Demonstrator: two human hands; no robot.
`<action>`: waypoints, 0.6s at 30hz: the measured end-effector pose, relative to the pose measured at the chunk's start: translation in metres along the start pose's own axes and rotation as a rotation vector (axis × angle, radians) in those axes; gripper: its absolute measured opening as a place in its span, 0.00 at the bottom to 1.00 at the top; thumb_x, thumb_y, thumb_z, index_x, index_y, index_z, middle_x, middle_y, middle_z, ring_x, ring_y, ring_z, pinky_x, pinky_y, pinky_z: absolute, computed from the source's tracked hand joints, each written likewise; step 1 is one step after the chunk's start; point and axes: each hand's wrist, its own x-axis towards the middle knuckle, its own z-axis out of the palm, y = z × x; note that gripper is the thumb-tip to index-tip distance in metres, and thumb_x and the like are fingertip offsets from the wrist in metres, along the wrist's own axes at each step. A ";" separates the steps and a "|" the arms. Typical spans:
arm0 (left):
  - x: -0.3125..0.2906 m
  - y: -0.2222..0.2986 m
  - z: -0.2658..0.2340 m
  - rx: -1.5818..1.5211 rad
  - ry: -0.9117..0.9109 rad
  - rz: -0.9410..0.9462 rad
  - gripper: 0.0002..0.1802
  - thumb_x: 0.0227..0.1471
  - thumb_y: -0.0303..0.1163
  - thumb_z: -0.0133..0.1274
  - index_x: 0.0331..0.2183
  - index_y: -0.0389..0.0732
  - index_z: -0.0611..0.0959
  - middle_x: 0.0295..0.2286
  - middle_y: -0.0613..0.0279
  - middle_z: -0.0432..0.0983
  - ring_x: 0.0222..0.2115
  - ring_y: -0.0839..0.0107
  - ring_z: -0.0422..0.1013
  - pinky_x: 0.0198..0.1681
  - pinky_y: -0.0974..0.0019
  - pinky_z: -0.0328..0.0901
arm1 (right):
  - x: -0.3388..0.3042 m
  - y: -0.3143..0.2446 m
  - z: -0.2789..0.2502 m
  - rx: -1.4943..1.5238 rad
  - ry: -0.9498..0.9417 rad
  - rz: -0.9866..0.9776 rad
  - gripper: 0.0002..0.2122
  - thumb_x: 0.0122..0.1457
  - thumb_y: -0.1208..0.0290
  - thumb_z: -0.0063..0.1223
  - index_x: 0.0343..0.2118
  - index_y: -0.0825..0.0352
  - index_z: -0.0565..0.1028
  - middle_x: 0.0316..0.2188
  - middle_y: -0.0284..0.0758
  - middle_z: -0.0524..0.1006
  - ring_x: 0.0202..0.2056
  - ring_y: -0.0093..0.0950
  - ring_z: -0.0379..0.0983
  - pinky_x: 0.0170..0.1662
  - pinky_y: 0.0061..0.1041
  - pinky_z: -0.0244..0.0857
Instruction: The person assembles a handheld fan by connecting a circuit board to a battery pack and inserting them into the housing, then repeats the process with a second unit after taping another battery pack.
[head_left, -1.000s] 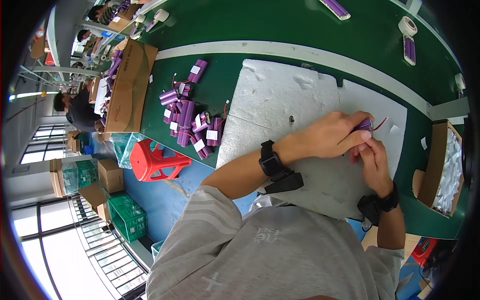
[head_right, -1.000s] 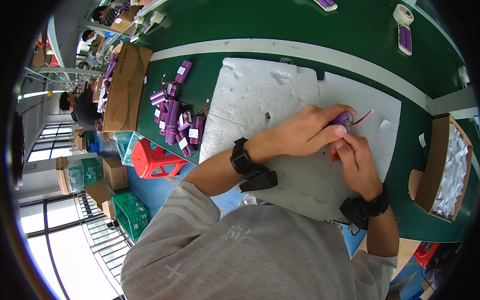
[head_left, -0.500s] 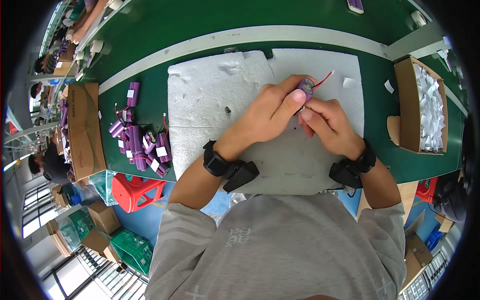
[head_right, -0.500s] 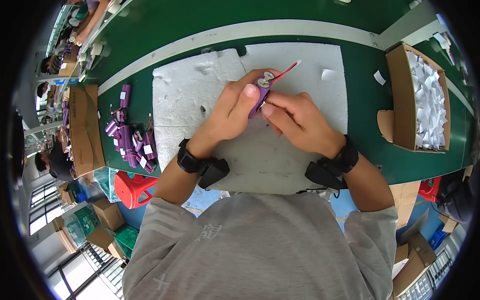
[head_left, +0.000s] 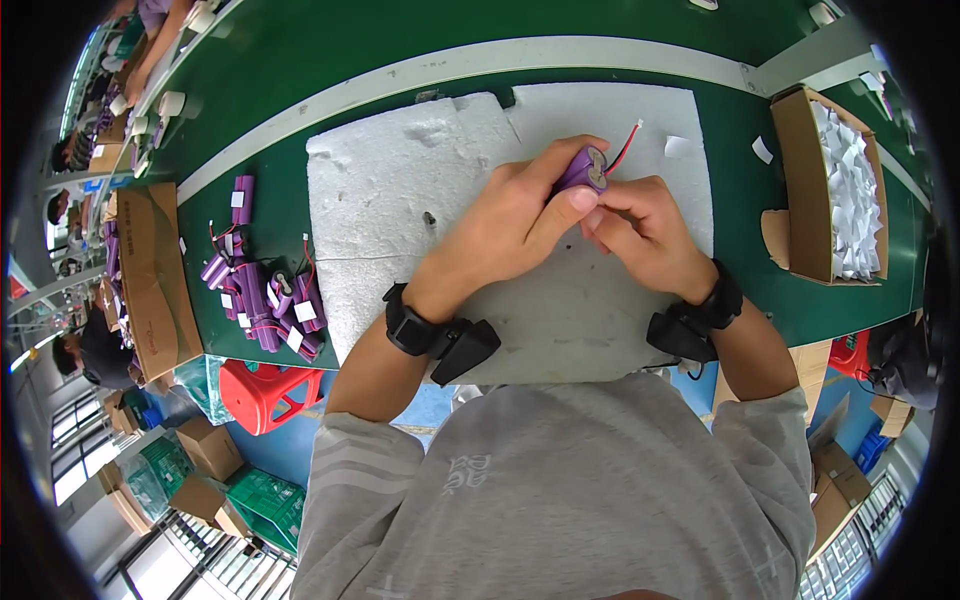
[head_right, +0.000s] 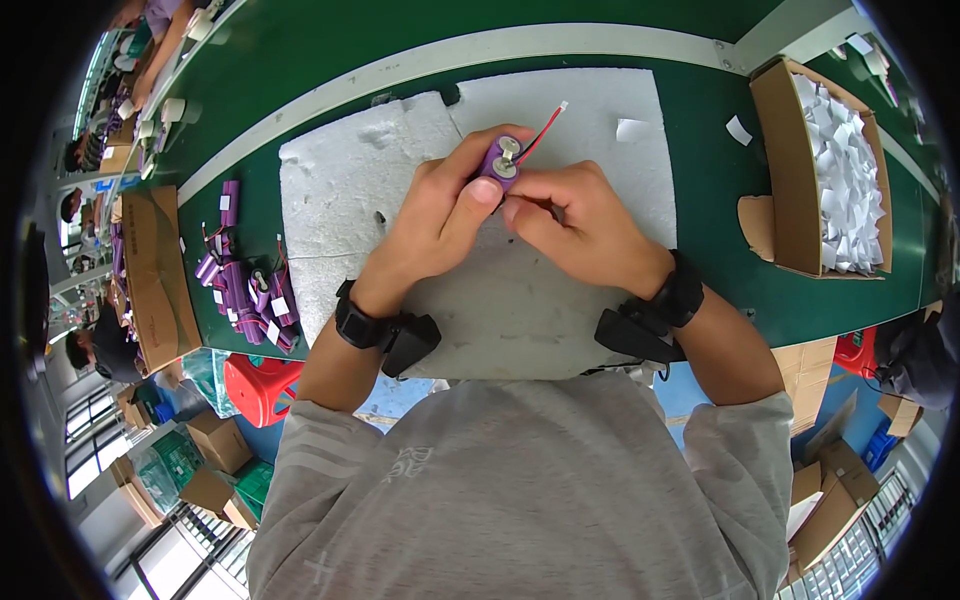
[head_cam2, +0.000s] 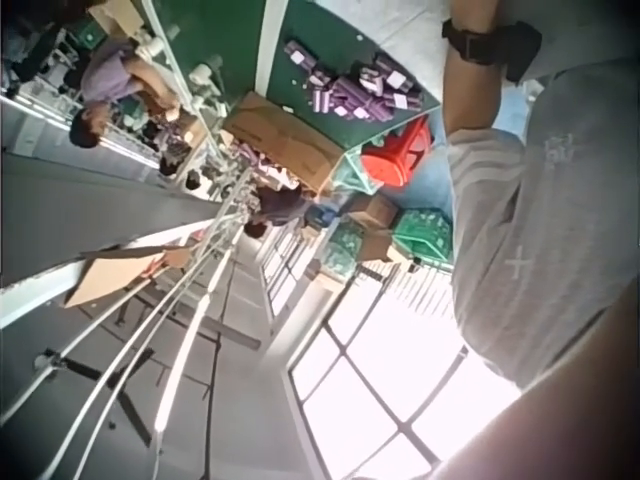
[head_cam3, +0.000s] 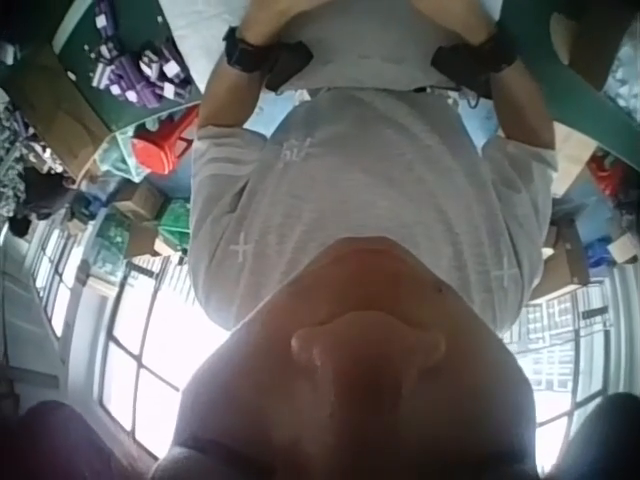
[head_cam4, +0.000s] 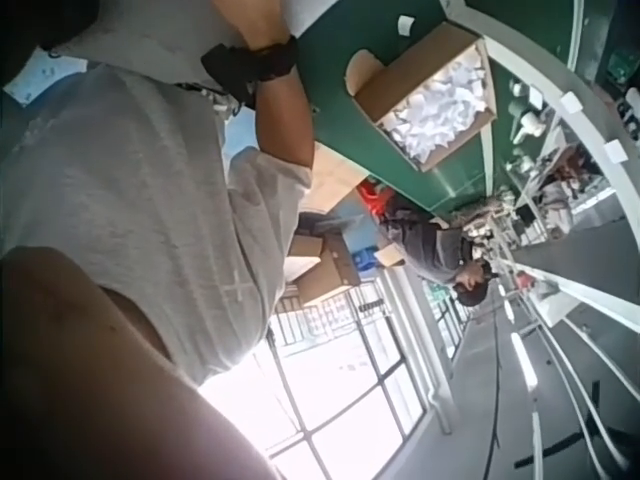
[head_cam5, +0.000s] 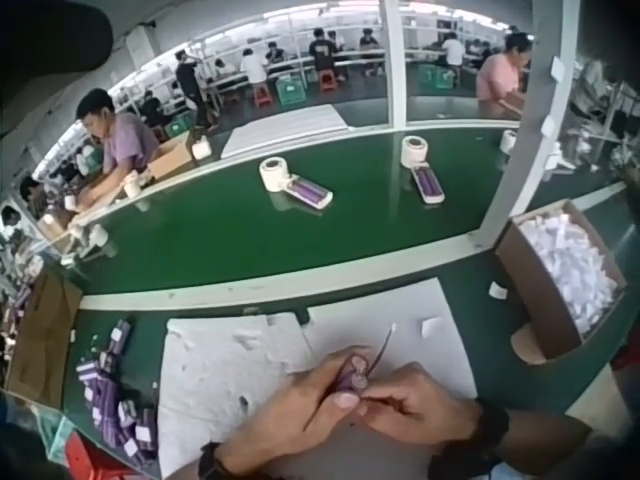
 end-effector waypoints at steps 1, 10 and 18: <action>0.000 0.000 0.001 -0.005 -0.002 0.002 0.28 0.62 0.50 0.35 0.49 0.35 0.72 0.19 0.61 0.72 0.22 0.72 0.72 0.26 0.71 0.64 | 0.000 0.000 -0.001 -0.014 0.000 -0.004 0.10 0.59 0.74 0.43 0.23 0.71 0.71 0.14 0.32 0.70 0.16 0.20 0.64 0.21 0.20 0.57; 0.002 0.000 -0.007 -0.445 0.195 -0.323 0.37 0.61 0.60 0.28 0.50 0.36 0.70 0.22 0.63 0.72 0.17 0.74 0.65 0.20 0.70 0.59 | -0.001 -0.003 -0.019 -0.252 0.299 -0.116 0.09 0.56 0.75 0.42 0.21 0.70 0.70 0.15 0.31 0.70 0.16 0.20 0.62 0.21 0.19 0.55; 0.008 0.003 -0.008 -0.680 0.319 -0.440 0.34 0.60 0.59 0.35 0.53 0.39 0.65 0.24 0.64 0.67 0.17 0.77 0.62 0.19 0.72 0.56 | -0.012 -0.035 -0.132 0.026 1.191 -0.085 0.12 0.61 0.70 0.41 0.38 0.72 0.74 0.26 0.34 0.75 0.25 0.22 0.68 0.28 0.19 0.60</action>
